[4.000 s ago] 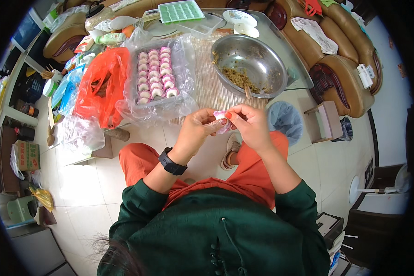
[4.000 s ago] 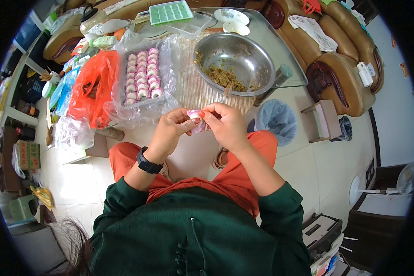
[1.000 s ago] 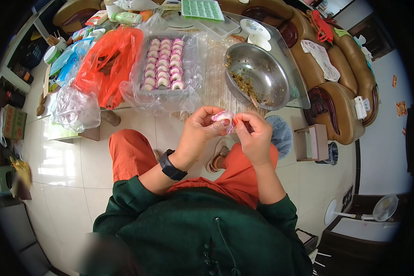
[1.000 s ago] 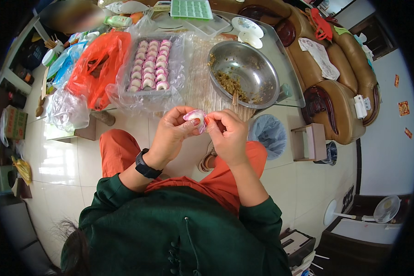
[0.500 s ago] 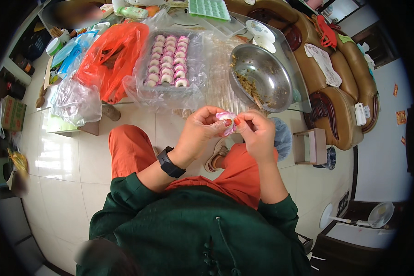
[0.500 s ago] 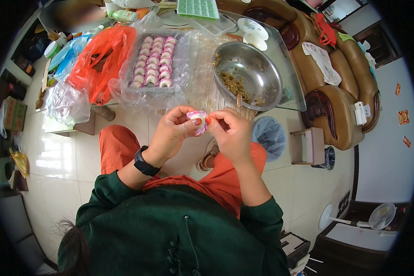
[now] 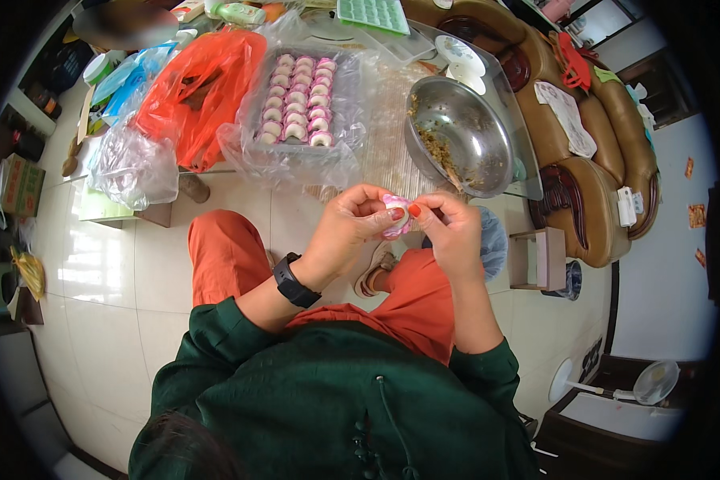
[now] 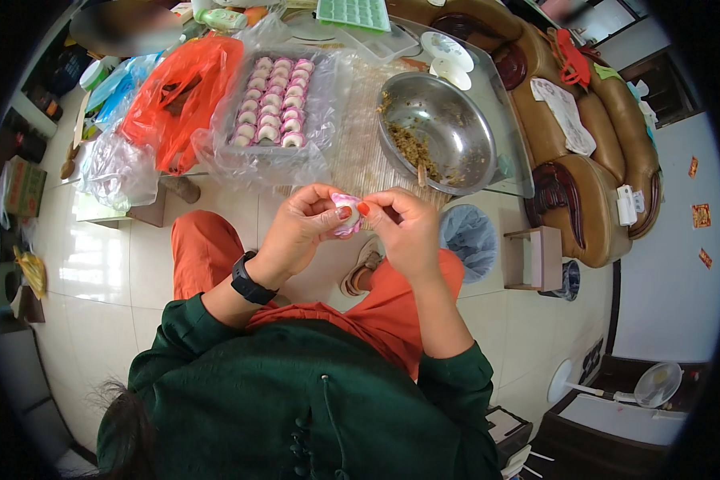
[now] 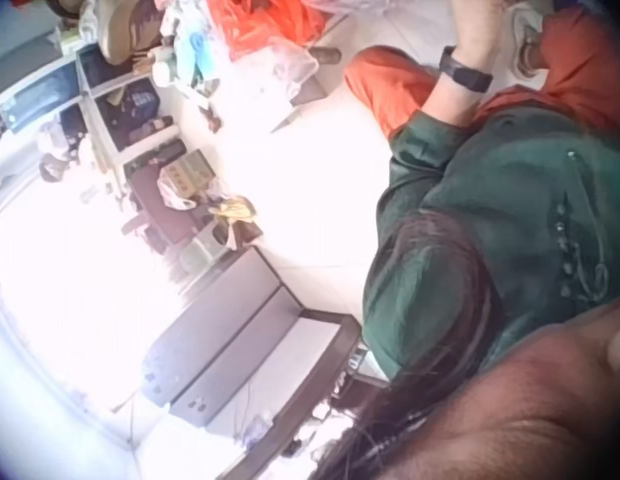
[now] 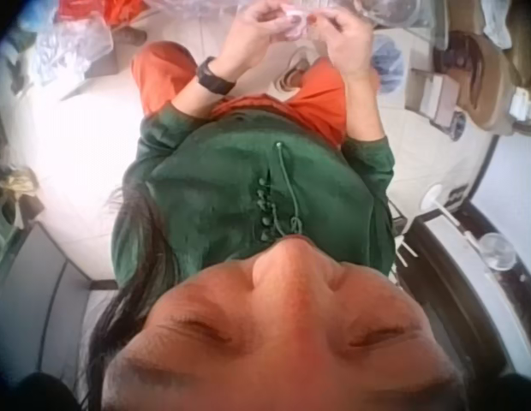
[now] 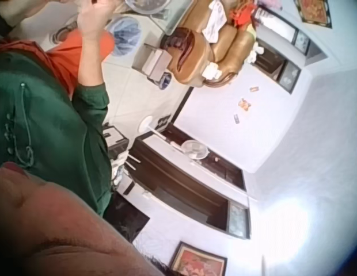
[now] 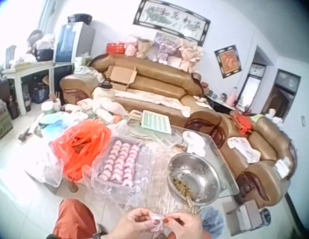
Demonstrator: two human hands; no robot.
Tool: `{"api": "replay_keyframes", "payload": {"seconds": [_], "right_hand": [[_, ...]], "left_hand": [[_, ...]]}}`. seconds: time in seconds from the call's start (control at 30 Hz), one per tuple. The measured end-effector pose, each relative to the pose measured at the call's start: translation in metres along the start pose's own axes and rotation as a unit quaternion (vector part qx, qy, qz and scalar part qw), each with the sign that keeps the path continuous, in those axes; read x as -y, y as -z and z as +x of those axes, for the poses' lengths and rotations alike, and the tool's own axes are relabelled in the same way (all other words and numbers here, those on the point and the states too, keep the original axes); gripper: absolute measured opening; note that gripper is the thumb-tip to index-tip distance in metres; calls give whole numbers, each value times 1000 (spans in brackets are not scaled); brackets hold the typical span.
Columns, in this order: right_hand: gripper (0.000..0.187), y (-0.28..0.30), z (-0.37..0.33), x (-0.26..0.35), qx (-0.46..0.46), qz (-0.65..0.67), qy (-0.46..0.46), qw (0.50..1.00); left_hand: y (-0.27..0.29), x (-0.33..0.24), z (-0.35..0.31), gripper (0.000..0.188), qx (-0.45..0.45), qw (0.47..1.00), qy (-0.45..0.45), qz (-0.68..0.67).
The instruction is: The person sits on the floor and repeatedly fills small pink and white dough wrappers with a meat mixture using chopsticks, then folds and seals them into dumplings. The finished dumplings are placed in a plastic tray on the table.
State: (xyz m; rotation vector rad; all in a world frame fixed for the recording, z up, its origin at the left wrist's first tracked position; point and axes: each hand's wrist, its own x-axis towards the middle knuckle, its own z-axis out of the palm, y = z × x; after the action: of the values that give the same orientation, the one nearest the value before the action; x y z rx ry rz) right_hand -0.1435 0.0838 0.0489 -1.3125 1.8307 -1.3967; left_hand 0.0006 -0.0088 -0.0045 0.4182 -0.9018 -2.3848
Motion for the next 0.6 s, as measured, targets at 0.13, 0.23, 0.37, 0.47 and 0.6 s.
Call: {"api": "replay_keyframes", "payload": {"seconds": [0.13,0.23,0.37,0.47,0.6], "right_hand": [[10,-9,-8,2,-34,-48,78,995],[12,-2,-4,0,-8,45,-21,999],[14,3,2,-2,49,105,-73,991],[12,0,4,-2,50,56,-6,997],[11,-6,-2,2,25,-47,26,998]], "left_hand": [[0,-3,-3,17,-8,1000,15,-14],[-1,-10,-6,17,0,1000,24,-13],[1,-8,-7,15,-1,1000,16,4],[2,-9,-8,15,-8,999,14,31],[-1,-15,-11,16,-20,995,11,96]]}}
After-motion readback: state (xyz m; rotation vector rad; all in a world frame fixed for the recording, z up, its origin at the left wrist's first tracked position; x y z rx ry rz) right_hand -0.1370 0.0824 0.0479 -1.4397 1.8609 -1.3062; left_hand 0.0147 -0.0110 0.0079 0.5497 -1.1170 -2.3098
